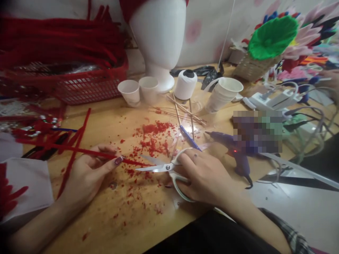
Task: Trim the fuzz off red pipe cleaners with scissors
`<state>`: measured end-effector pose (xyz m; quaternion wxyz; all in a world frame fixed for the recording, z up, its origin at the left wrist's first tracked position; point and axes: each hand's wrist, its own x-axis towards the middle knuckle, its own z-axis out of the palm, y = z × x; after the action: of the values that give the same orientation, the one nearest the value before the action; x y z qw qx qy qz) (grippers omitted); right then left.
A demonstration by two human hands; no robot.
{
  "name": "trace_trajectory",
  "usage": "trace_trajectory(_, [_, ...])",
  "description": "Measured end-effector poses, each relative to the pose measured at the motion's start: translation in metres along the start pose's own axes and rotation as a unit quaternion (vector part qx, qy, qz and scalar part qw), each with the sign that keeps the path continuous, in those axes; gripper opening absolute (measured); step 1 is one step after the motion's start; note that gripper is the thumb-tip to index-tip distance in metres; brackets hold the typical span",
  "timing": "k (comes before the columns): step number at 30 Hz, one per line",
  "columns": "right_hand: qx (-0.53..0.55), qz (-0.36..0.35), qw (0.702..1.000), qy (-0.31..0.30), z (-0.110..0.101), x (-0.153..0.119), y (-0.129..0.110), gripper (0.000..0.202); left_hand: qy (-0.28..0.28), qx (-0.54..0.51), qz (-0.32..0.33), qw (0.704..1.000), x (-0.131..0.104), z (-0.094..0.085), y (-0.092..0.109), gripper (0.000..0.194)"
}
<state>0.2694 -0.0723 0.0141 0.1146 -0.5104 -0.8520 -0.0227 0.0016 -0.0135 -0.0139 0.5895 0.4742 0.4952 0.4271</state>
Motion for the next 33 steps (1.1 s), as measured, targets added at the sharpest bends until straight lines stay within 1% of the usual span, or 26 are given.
trace_trajectory(3, [0.006, -0.005, 1.0, -0.009, 0.005, 0.003, 0.0, 0.018, 0.005, -0.021, -0.012, 1.0, 0.0, -0.001, -0.003, 0.022])
trace_trajectory(8, [0.002, -0.007, 1.0, -0.003, 0.011, 0.006, -0.002, 0.02, 0.002, -0.039, -0.025, 0.999, 0.001, -0.001, -0.003, 0.021])
trace_trajectory(18, [-0.01, 0.003, 1.0, -0.019, 0.012, 0.003, -0.006, 0.021, -0.01, -0.061, -0.03, 0.998, 0.003, 0.001, 0.002, 0.021])
trace_trajectory(22, [-0.004, 0.006, 1.0, -0.019, 0.014, 0.002, -0.006, 0.022, -0.006, -0.07, -0.034, 0.997, 0.003, 0.002, 0.003, 0.021])
trace_trajectory(28, [-0.005, 0.011, 1.0, -0.006, 0.016, -0.001, -0.005, 0.024, 0.005, -0.079, -0.037, 0.996, 0.003, 0.005, 0.006, 0.022])
trace_trajectory(33, [-0.005, -0.006, 1.0, 0.017, 0.015, 0.0, -0.005, 0.028, 0.013, -0.077, -0.037, 0.996, 0.005, 0.006, 0.005, 0.022])
